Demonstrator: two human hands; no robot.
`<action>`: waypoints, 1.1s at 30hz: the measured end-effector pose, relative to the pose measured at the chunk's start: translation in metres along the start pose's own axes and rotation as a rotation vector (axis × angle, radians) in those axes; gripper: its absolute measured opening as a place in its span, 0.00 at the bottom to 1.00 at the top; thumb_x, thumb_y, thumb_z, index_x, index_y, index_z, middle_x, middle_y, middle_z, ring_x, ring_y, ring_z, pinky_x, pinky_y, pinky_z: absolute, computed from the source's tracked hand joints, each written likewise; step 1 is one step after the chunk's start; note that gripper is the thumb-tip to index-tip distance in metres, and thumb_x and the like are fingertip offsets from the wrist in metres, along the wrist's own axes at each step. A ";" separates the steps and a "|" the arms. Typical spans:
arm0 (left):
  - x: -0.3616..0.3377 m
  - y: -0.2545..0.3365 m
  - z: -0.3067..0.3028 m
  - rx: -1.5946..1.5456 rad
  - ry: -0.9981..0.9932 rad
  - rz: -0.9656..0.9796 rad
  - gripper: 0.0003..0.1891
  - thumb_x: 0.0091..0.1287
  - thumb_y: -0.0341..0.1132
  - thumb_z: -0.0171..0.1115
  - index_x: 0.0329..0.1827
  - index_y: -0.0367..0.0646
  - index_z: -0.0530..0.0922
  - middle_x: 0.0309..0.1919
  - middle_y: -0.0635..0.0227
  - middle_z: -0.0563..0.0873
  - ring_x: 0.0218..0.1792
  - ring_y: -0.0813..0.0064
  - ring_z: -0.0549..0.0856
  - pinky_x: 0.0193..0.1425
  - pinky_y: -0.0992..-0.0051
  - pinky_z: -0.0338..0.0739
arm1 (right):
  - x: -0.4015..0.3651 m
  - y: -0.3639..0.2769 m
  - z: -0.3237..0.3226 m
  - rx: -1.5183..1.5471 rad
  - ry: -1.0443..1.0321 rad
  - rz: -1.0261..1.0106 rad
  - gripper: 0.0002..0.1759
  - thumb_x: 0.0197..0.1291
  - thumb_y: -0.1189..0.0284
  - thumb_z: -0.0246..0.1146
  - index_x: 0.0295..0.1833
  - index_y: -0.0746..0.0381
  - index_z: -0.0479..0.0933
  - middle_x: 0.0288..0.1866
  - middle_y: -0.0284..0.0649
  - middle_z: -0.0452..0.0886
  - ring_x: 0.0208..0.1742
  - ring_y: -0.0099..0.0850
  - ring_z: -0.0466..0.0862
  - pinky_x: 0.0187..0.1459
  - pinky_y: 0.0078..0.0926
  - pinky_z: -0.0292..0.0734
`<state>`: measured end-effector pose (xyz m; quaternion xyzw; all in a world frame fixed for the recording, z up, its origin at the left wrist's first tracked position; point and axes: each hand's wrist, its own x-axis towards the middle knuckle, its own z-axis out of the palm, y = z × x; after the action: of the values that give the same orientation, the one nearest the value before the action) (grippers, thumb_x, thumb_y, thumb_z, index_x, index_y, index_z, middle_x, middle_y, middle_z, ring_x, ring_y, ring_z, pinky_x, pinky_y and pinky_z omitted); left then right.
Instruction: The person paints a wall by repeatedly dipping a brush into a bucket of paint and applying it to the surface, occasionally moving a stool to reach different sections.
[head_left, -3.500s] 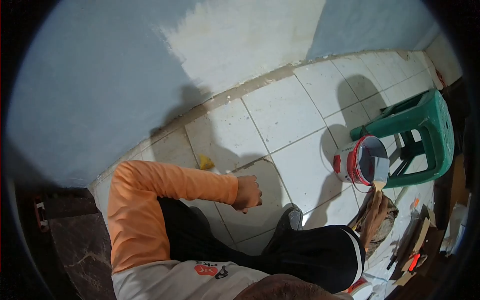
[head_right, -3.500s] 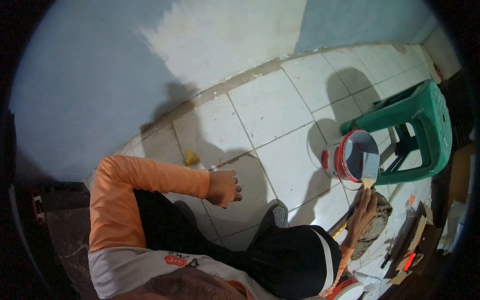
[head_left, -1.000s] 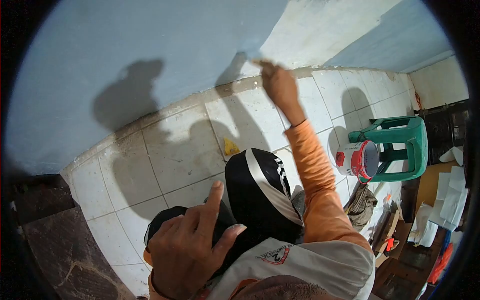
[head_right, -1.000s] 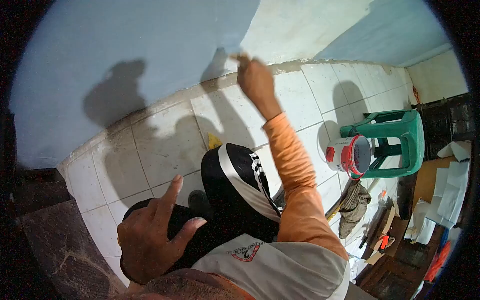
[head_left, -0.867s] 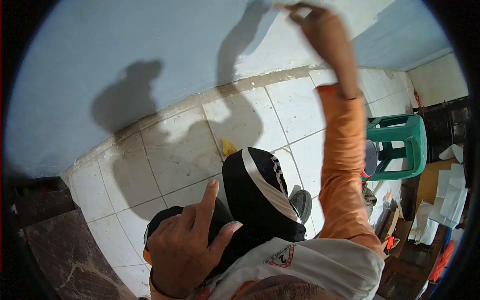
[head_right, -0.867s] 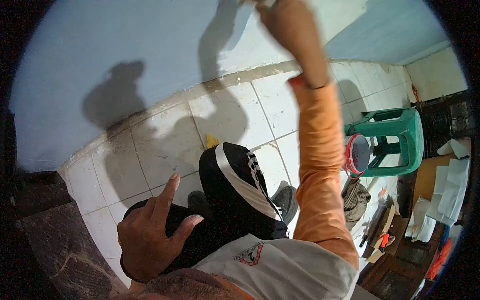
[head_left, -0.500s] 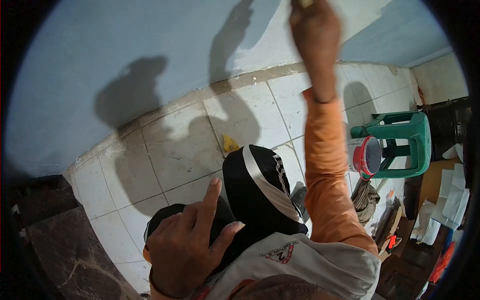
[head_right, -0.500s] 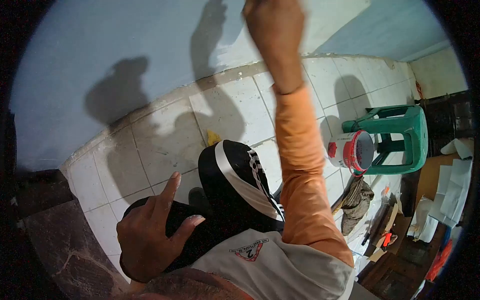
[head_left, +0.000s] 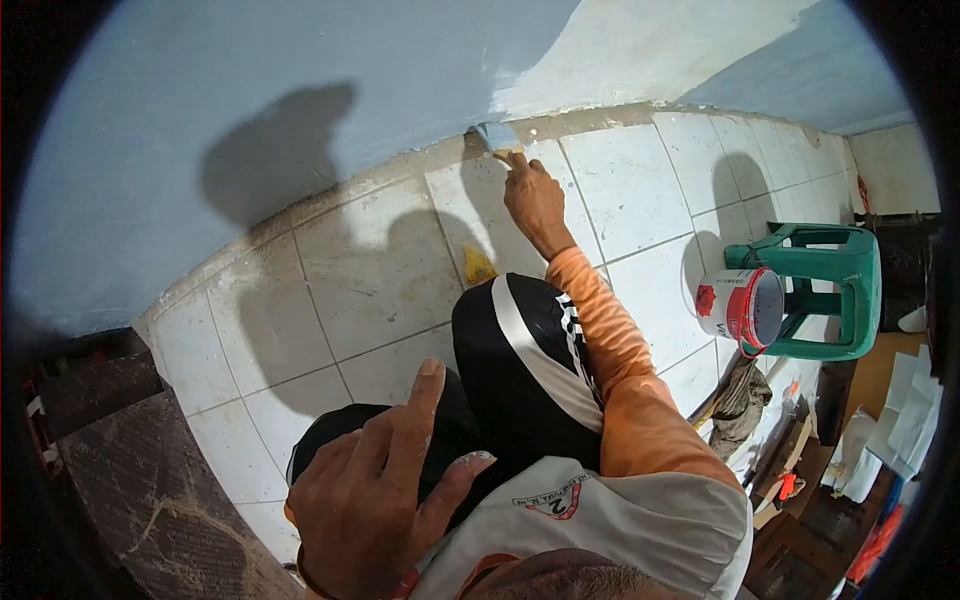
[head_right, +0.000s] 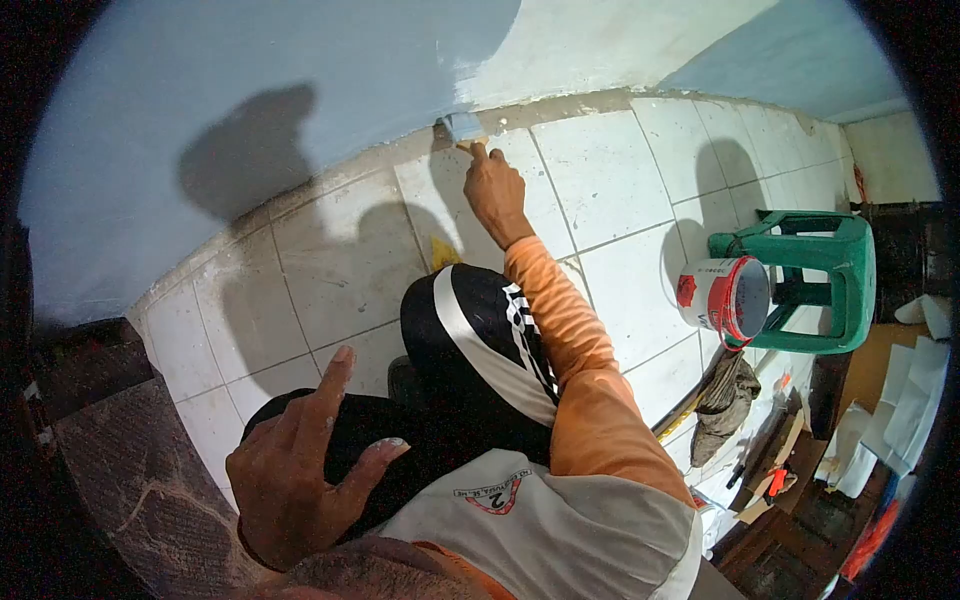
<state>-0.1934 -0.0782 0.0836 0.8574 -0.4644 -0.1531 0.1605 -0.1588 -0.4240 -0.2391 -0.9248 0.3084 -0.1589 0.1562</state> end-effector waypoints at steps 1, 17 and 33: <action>0.000 -0.001 0.000 0.001 -0.001 -0.002 0.40 0.69 0.56 0.74 0.77 0.38 0.75 0.36 0.57 0.91 0.34 0.68 0.92 0.36 0.68 0.88 | 0.010 0.003 0.004 -0.019 -0.001 0.009 0.18 0.70 0.69 0.62 0.64 0.58 0.78 0.42 0.57 0.85 0.38 0.59 0.88 0.39 0.55 0.85; 0.005 -0.005 0.002 -0.009 -0.023 0.005 0.40 0.68 0.55 0.75 0.76 0.37 0.76 0.40 0.54 0.92 0.36 0.67 0.93 0.38 0.67 0.88 | 0.028 -0.046 -0.079 0.223 0.606 -0.290 0.24 0.73 0.75 0.65 0.72 0.55 0.74 0.37 0.47 0.80 0.25 0.44 0.82 0.23 0.39 0.76; -0.004 -0.001 -0.004 -0.005 -0.033 -0.033 0.40 0.69 0.56 0.74 0.77 0.39 0.75 0.37 0.57 0.91 0.35 0.68 0.93 0.37 0.68 0.88 | 0.051 -0.074 -0.143 0.133 0.359 -0.273 0.13 0.71 0.72 0.67 0.59 0.61 0.85 0.38 0.49 0.88 0.33 0.44 0.89 0.36 0.38 0.84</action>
<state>-0.1932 -0.0742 0.0870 0.8619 -0.4524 -0.1708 0.1526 -0.1375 -0.4263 -0.0718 -0.9024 0.1923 -0.3606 0.1363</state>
